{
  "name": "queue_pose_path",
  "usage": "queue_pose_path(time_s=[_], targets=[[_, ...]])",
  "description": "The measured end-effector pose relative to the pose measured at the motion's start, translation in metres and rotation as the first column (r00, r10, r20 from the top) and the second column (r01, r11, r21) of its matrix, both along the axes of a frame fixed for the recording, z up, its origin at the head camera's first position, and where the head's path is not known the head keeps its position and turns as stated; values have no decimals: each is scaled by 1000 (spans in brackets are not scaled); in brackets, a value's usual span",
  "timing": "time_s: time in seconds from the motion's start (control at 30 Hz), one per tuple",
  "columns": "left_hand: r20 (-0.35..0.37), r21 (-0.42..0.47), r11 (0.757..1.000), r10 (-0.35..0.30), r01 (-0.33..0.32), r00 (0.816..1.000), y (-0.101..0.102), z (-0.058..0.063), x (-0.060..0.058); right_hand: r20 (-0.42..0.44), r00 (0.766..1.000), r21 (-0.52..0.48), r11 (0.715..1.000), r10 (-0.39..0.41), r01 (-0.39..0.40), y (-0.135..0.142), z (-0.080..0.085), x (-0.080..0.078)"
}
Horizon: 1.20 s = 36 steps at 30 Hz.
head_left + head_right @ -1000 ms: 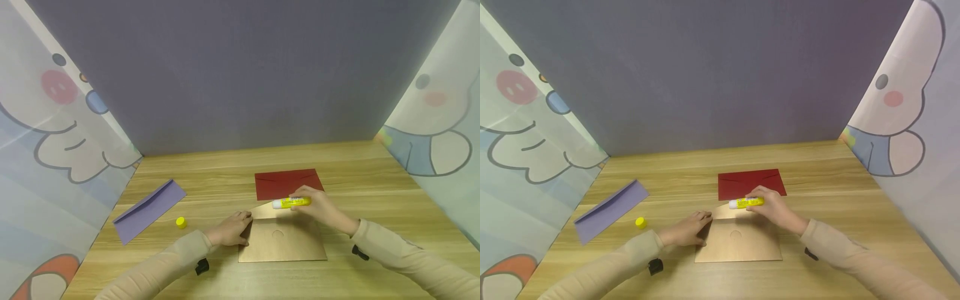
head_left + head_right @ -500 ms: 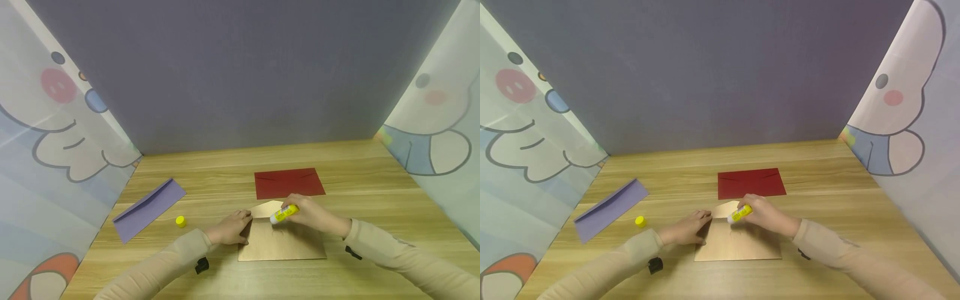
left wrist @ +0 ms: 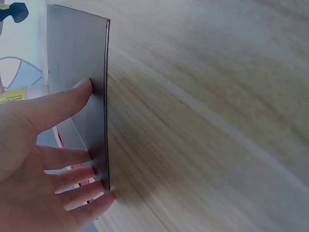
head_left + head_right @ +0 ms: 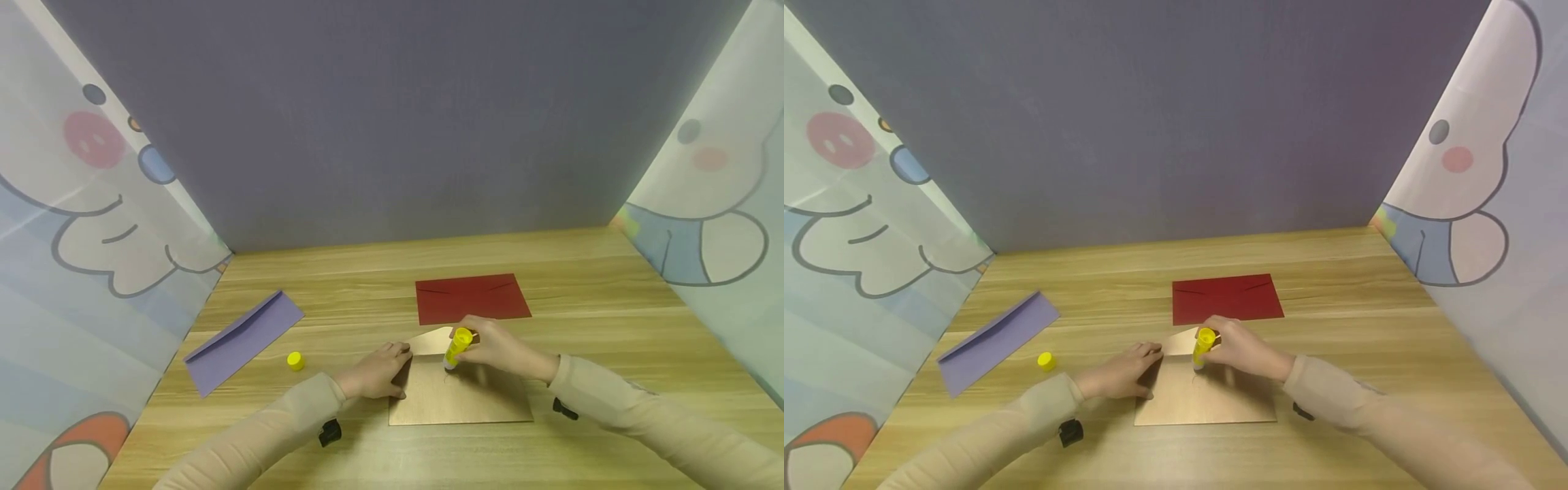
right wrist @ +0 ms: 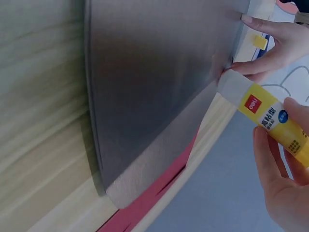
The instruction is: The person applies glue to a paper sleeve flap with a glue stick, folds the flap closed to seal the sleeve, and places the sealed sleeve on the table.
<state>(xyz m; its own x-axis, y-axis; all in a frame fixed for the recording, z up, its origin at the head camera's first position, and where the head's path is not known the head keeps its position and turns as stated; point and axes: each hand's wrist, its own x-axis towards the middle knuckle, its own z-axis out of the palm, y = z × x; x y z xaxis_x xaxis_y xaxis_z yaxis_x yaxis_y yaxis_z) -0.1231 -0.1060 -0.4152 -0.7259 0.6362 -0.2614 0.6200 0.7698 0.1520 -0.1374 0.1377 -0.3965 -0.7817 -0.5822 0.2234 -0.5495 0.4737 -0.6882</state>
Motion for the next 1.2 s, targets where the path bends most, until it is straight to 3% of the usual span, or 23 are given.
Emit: queue_pose_path(time_s=[0.13, 0.3, 0.53, 0.67, 0.77, 0.9, 1.0, 1.2], targets=[[6, -1, 1000, 3, -3, 1000, 0, 0, -1, 35, 999, -8, 1000, 24, -24, -5, -3, 1], [5, 5, 1000, -2, 2, 1000, -1, 0, -1, 15, 999, 27, 998, 51, -52, -11, -4, 2], [13, 17, 1000, -10, 10, 1000, -1, 0, -1, 21, 1000, 119, 993, 14, -16, -15, -2, 7], [16, 18, 1000, -10, 10, 1000, -1, 0, -1, -34, 999, 189, 982, 6, 1, -17, -1, 9], [20, 18, 1000, -10, 10, 1000, -1, 0, -1, -26, 998, 155, 987, 49, -45, -18, -4, 9], [22, 14, 1000, -12, 11, 1000, -1, 0, -1, 56, 991, 67, 990, 119, -123, -21, -7, 7], [25, 13, 1000, -10, 9, 1000, -1, 0, -1, 71, 989, 69, 988, 132, -136, -23, -7, 6], [27, 17, 1000, -3, 3, 1000, -1, 4, 0, 19, 991, 119, 984, 129, -131, -24, -4, 3]])
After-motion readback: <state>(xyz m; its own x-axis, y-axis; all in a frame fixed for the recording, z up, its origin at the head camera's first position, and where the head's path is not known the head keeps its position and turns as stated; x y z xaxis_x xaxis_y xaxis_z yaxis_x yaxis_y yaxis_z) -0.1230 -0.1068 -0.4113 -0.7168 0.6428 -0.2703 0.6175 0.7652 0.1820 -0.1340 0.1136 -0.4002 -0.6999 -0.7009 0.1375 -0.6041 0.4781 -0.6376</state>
